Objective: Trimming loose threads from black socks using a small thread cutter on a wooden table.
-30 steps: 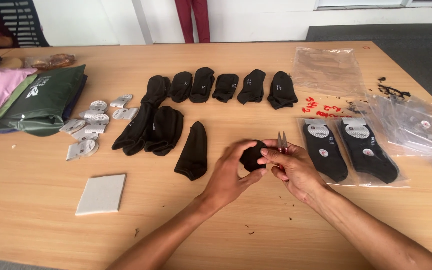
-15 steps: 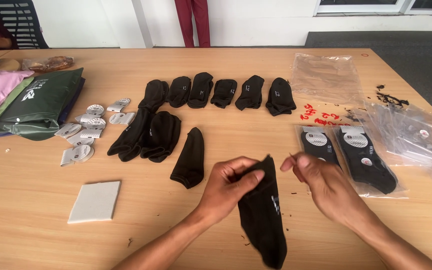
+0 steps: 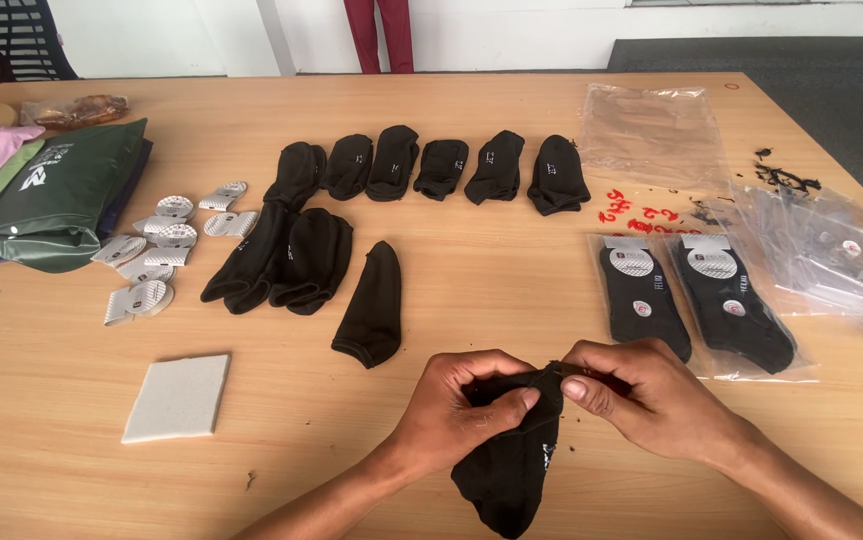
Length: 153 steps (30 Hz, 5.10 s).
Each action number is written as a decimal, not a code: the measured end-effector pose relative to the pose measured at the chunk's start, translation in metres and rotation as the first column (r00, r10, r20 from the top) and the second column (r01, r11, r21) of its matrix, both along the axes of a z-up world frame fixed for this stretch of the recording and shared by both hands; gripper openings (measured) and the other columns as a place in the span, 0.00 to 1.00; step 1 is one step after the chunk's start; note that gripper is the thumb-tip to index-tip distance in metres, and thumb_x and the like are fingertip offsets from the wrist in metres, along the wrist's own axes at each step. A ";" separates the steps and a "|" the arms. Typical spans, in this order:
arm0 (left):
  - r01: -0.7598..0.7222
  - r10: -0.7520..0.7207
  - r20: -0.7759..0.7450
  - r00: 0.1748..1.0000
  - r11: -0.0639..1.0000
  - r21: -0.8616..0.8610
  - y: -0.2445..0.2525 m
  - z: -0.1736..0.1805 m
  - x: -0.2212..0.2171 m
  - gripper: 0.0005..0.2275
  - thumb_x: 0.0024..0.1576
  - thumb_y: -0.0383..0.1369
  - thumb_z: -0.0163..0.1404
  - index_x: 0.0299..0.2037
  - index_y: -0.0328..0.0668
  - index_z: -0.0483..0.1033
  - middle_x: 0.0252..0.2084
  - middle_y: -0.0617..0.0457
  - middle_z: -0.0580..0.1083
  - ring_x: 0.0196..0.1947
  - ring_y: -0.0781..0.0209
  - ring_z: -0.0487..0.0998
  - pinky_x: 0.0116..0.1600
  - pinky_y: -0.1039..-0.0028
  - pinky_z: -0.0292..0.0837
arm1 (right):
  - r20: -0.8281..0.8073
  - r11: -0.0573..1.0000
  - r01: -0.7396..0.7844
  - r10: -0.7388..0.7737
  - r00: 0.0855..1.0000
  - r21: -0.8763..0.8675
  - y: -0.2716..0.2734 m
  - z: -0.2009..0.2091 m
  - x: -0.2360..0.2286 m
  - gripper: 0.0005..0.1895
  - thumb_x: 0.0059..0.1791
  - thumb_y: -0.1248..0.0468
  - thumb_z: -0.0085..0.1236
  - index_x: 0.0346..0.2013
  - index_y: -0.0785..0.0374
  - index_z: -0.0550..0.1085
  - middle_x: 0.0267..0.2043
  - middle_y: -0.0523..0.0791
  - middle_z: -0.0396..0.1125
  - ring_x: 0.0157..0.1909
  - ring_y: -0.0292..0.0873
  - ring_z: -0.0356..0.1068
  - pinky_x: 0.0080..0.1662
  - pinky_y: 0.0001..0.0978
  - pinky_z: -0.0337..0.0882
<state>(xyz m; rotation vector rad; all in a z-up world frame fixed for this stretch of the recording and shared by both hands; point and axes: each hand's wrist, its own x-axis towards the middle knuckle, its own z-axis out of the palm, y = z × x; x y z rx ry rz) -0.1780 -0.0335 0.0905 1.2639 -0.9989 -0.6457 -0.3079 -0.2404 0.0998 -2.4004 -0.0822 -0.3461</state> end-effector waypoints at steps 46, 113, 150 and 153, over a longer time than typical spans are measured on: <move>0.170 -0.171 0.022 0.985 0.985 0.037 0.002 0.002 0.011 0.29 0.63 0.54 0.35 0.61 0.38 0.71 0.45 0.57 0.76 0.49 0.67 0.74 0.58 0.76 0.67 | 0.081 0.767 0.020 -0.094 0.992 0.641 -0.001 -0.018 0.011 0.07 0.51 0.65 0.60 0.31 0.65 0.74 0.13 0.37 0.48 0.12 0.32 0.44 0.16 0.28 0.42; -0.460 0.487 0.260 0.834 0.873 -0.161 -0.002 -0.004 0.019 0.19 0.56 0.52 0.51 0.37 0.45 0.62 0.29 0.57 0.63 0.26 0.69 0.61 0.27 0.76 0.61 | 0.319 0.580 -0.135 -0.228 0.920 0.803 0.027 0.018 0.031 0.20 0.50 0.76 0.55 0.25 0.54 0.56 0.27 0.44 0.61 0.32 0.39 0.65 0.39 0.32 0.76; -0.105 -0.104 -0.507 0.856 0.924 -0.367 -0.020 -0.026 0.030 0.13 0.65 0.32 0.47 0.39 0.28 0.81 0.36 0.39 0.80 0.38 0.54 0.82 0.45 0.64 0.81 | 0.185 0.783 0.078 -0.241 0.953 0.617 0.009 -0.001 0.047 0.14 0.59 0.61 0.41 0.39 0.69 0.69 0.15 0.40 0.43 0.11 0.34 0.50 0.14 0.23 0.51; -0.112 -0.063 -0.474 0.878 0.936 -0.333 -0.017 -0.018 0.029 0.12 0.65 0.31 0.47 0.39 0.29 0.82 0.37 0.40 0.80 0.40 0.55 0.82 0.48 0.61 0.81 | 0.138 0.912 0.383 -0.403 0.905 0.150 0.002 0.005 0.034 0.13 0.56 0.58 0.46 0.38 0.59 0.77 0.13 0.51 0.60 0.20 0.48 0.57 0.29 0.40 0.65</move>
